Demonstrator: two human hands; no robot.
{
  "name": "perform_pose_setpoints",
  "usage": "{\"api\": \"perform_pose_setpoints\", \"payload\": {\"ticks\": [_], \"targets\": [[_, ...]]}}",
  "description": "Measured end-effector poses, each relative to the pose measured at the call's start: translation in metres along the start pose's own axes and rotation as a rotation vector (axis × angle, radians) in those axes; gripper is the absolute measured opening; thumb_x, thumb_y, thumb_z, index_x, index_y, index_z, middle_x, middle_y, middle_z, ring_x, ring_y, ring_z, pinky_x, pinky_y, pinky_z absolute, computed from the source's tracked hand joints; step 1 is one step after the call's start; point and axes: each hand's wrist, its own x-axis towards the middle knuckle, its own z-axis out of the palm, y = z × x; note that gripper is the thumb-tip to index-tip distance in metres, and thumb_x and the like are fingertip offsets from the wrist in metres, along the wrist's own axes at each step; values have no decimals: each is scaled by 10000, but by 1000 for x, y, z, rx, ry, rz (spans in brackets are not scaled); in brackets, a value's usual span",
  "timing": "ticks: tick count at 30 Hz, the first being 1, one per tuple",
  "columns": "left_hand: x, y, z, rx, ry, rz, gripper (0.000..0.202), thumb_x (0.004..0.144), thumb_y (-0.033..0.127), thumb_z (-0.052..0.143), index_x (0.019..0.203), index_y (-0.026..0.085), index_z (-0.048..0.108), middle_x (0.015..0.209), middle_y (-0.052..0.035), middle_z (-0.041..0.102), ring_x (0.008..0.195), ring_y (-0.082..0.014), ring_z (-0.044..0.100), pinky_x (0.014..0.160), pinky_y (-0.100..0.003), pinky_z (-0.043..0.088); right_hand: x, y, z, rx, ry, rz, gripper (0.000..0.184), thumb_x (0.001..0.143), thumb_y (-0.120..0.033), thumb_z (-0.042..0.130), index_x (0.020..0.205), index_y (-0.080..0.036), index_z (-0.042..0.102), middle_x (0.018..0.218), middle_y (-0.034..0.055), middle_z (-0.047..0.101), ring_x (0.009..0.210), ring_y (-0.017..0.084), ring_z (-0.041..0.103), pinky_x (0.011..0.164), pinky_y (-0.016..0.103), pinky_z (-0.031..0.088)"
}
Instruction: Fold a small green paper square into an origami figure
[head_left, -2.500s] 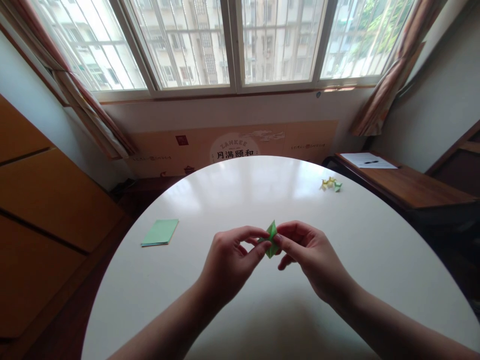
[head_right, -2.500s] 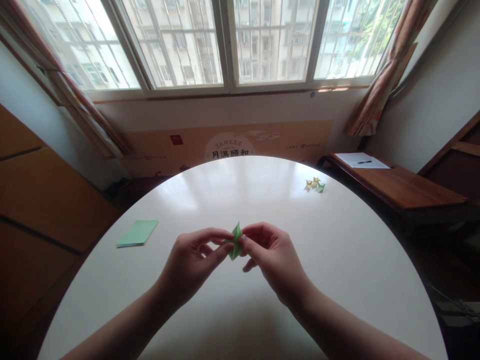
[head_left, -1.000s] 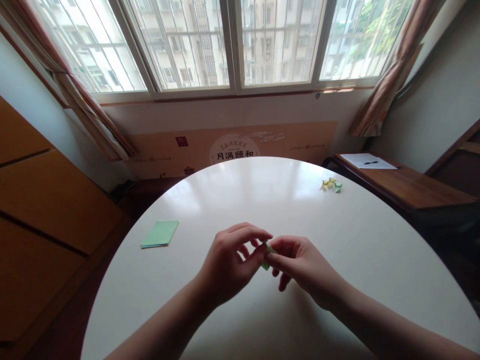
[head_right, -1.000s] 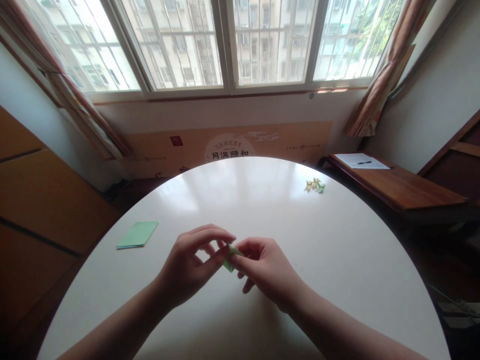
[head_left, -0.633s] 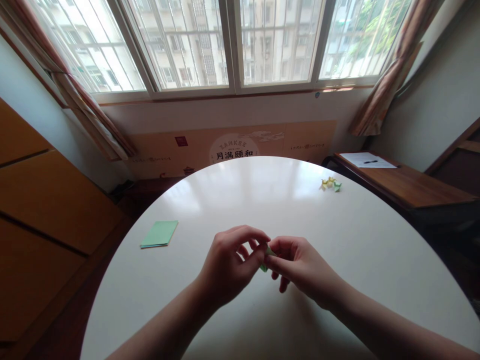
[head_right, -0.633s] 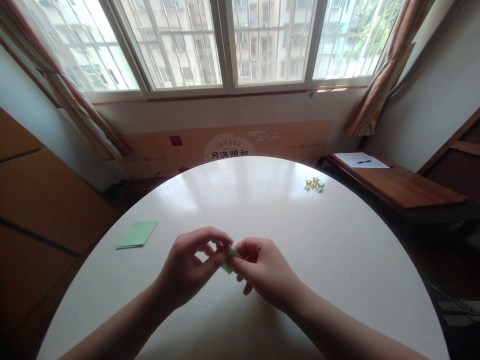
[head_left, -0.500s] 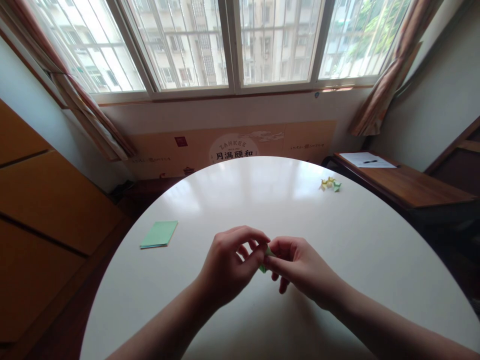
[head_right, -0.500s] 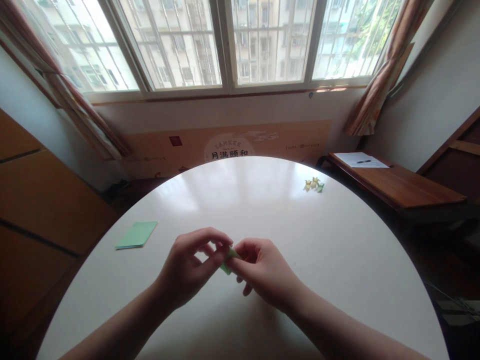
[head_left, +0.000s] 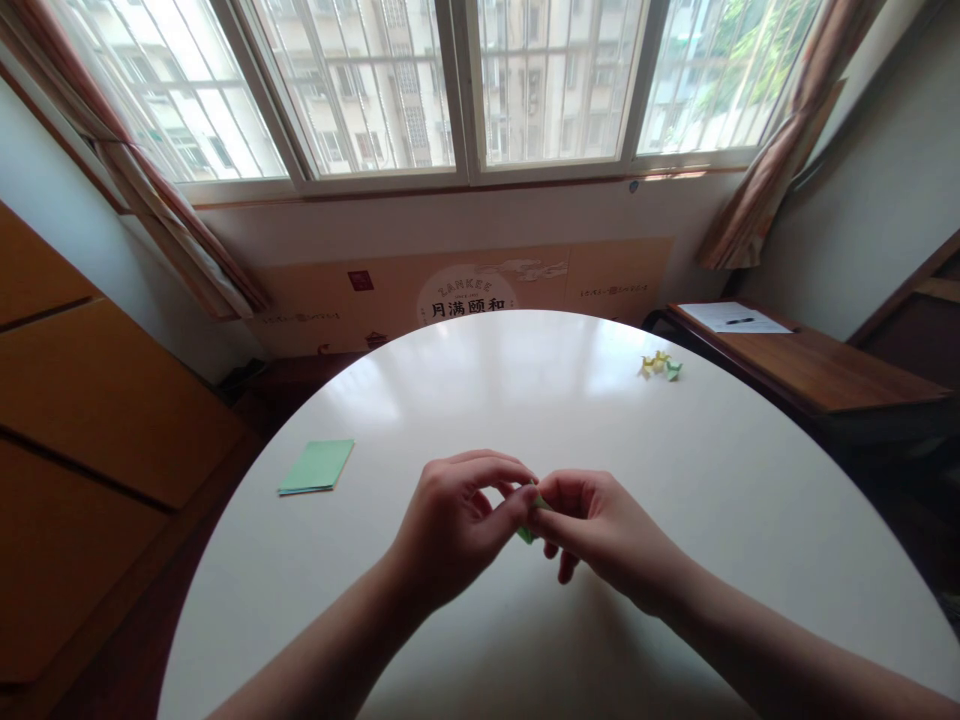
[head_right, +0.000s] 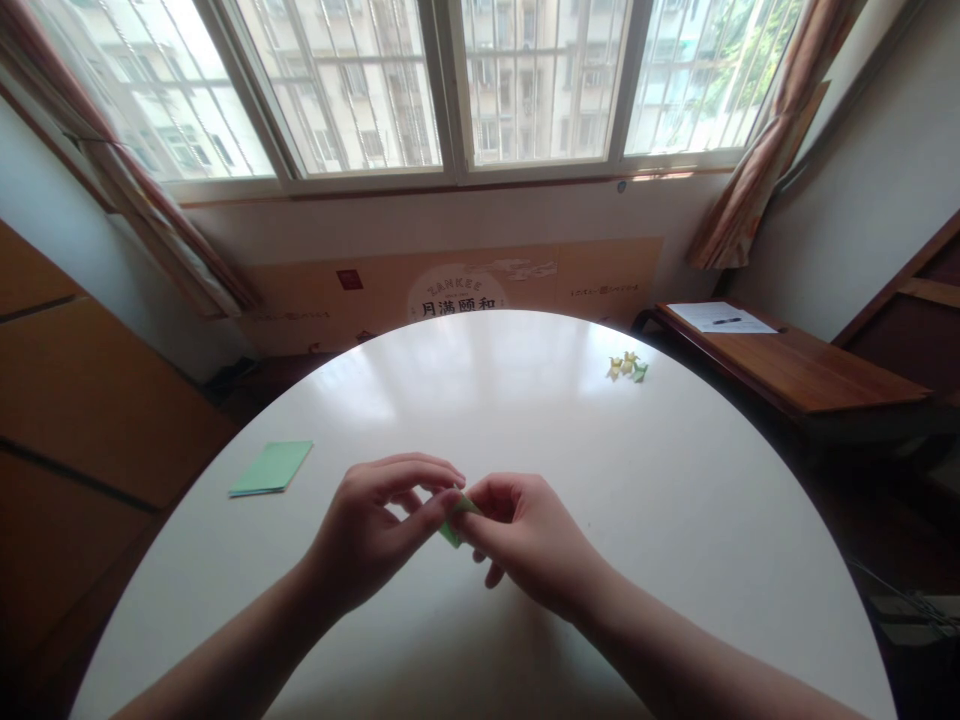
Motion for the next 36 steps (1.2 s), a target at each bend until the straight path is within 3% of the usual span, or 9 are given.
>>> {"api": "perform_pose_setpoints", "payload": {"ticks": [11, 15, 24, 36], "targets": [[1, -5, 6, -174, 30, -285, 166, 838, 275, 683, 812, 121, 739, 656, -54, 719, 554, -153, 641, 477, -223, 495, -3, -7, 2, -122, 32, -3, 280, 810, -415, 763, 756, -149, 694, 663, 4, 616, 560, 123, 563, 448, 207, 489], [2, -6, 5, -186, 27, -302, 193, 837, 305, 688, 809, 118, 726, 637, -51, 702, 546, -148, 620, 481, -228, 497, -3, -8, 3, -133, 23, -11, 270, 804, -404, 765, 742, -154, 687, 664, 3, 614, 567, 124, 557, 448, 203, 483], [6, -6, 1, -259, -101, -370, 173, 832, 286, 694, 821, 116, 724, 684, -58, 715, 583, -145, 632, 474, -211, 501, -3, -8, 1, -147, 40, -20, 272, 816, -416, 753, 770, -152, 706, 673, 14, 617, 584, 135, 565, 461, 219, 504], [4, -3, 3, -330, -22, -362, 205, 853, 301, 675, 787, 109, 706, 639, -37, 683, 552, -127, 614, 460, -198, 499, -5, -5, 2, -122, 77, -84, 253, 826, -406, 753, 877, -158, 747, 723, 45, 680, 637, 164, 605, 475, 236, 530]]}}
